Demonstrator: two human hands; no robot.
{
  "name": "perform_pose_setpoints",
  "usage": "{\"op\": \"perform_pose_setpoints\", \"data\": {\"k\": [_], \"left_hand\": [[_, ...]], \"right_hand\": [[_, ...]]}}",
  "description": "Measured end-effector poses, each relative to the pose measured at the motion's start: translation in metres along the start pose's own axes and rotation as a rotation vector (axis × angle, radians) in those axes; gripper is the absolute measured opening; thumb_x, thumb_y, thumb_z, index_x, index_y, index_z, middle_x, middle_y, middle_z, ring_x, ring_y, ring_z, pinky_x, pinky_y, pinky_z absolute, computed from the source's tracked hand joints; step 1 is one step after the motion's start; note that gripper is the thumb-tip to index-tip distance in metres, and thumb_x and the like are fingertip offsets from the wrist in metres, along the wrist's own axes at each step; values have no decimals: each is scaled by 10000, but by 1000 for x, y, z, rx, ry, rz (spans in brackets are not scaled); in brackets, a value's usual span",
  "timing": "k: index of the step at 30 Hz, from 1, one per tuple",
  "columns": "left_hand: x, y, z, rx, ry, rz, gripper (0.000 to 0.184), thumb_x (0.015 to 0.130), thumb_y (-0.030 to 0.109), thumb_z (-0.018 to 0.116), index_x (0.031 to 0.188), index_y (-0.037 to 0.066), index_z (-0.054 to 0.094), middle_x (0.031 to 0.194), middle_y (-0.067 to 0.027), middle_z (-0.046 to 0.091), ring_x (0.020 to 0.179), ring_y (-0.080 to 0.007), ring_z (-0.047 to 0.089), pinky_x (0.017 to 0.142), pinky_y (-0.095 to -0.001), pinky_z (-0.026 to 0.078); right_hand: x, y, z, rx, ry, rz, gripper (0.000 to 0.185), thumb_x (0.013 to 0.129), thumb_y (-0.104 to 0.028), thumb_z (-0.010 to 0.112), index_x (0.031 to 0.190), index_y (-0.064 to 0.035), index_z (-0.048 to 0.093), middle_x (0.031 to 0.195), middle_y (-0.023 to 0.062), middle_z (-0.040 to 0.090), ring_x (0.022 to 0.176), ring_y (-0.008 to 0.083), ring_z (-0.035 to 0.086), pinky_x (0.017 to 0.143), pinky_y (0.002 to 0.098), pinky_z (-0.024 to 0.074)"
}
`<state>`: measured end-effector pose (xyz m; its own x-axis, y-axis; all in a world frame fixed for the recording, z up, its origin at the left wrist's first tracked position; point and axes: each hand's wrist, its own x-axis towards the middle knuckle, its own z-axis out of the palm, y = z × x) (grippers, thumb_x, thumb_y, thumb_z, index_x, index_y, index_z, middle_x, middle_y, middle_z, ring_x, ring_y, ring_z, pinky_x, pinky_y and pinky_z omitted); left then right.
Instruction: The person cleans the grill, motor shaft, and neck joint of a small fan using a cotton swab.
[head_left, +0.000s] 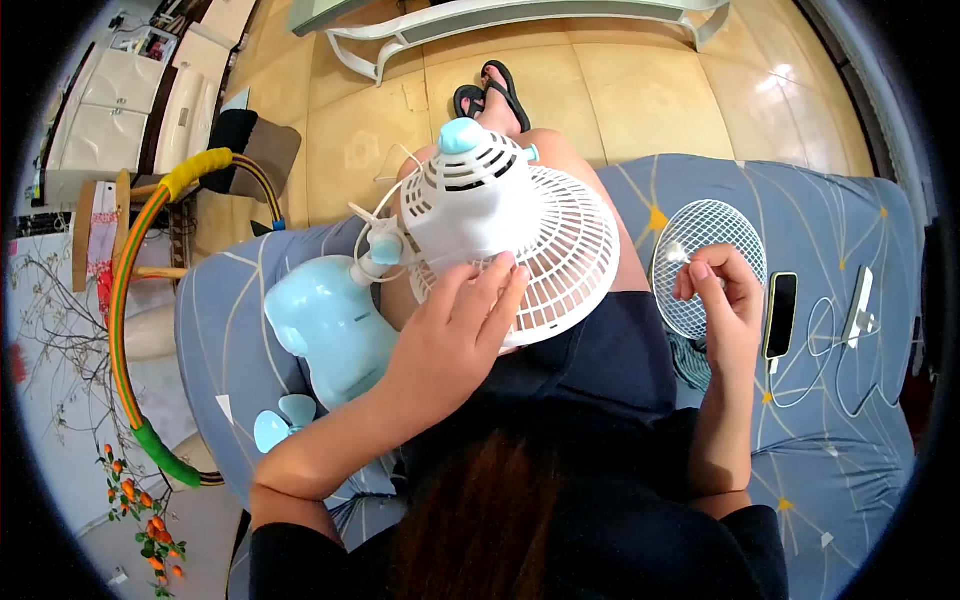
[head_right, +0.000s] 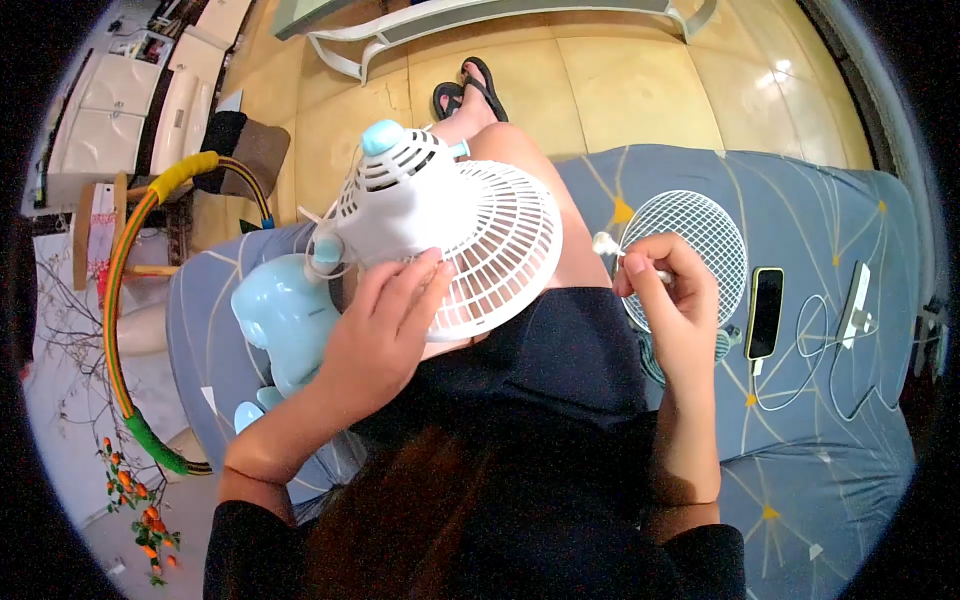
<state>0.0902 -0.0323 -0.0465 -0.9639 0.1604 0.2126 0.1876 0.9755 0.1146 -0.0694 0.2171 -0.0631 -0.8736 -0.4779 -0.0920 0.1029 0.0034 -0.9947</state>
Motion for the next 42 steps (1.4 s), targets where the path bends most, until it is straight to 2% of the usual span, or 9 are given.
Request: {"op": "perform_pose_setpoints", "data": {"k": [2, 8, 15, 19, 25, 28, 32, 33, 42], "left_hand": [[-4, 8, 12, -21, 35, -46, 525, 763, 39, 627, 1282, -30, 602, 1339, -161, 556, 1082, -313, 545, 926, -375, 506], [-11, 33, 30, -163, 108, -117, 492, 755, -1, 635, 1246, -18, 648, 1330, -157, 569, 1068, -296, 552, 927, -381, 506], [-16, 52, 35, -192, 16, -166, 534, 784, 121, 693, 1300, 14, 609, 1398, -146, 533, 1130, -322, 533, 966, -413, 489], [-13, 53, 23, -193, -32, -217, 528, 793, 167, 709, 1290, 22, 600, 1415, -142, 516, 1187, -326, 518, 968, -416, 496], [0, 34, -8, -500, 23, -258, 344, 790, 118, 732, 1108, 12, 656, 1114, -125, 671, 983, -330, 625, 885, -405, 519], [23, 17, -17, -454, 433, -261, 317, 756, 84, 763, 1052, 22, 667, 953, -100, 687, 868, -343, 646, 843, -396, 518], [52, 2, -16, -416, 570, -387, 448, 721, 118, 808, 1123, 15, 637, 1115, -133, 649, 1052, -346, 596, 962, -431, 446], [55, -2, -10, -422, 500, -406, 523, 714, 154, 821, 1172, 7, 613, 1193, -148, 625, 1120, -344, 565, 1014, -439, 405], [59, -13, 21, -400, 401, -374, 583, 717, 202, 817, 1214, -2, 590, 1213, -151, 627, 1124, -348, 583, 980, -443, 422]], "right_hand": [[2, 2, 3, -21, -32, 13, 59, 972, -30, 581, 935, 11, 603, 804, 37, 614, 748, 109, 573, 706, 248, 462], [7, 3, 10, -33, -81, 34, 62, 974, -30, 577, 938, 9, 609, 851, 55, 655, 816, 121, 616, 769, 259, 480], [9, 21, 23, -28, -208, 105, 65, 975, -7, 568, 988, 37, 613, 977, 70, 666, 972, 161, 674, 890, 285, 523], [6, 36, 33, -118, -262, 110, 61, 980, -31, 595, 990, 23, 621, 963, 36, 663, 896, 90, 613, 828, 238, 488], [5, 36, 41, -265, -254, 35, 66, 951, -48, 629, 945, 17, 639, 903, 48, 691, 873, 100, 629, 809, 256, 497], [4, 35, 42, -302, -249, 4, 61, 941, -44, 636, 936, 16, 642, 902, 63, 705, 859, 111, 641, 808, 266, 504], [3, 36, 43, -326, -232, -8, 55, 931, -38, 639, 929, 17, 643, 903, 67, 709, 856, 122, 650, 810, 269, 505], [3, 36, 42, -321, -236, -7, 53, 930, -36, 639, 929, 16, 645, 901, 65, 709, 859, 124, 651, 811, 269, 506], [5, 26, 42, -281, -233, 46, 52, 951, -34, 621, 939, 9, 647, 892, 65, 707, 869, 123, 658, 818, 272, 514]]}}
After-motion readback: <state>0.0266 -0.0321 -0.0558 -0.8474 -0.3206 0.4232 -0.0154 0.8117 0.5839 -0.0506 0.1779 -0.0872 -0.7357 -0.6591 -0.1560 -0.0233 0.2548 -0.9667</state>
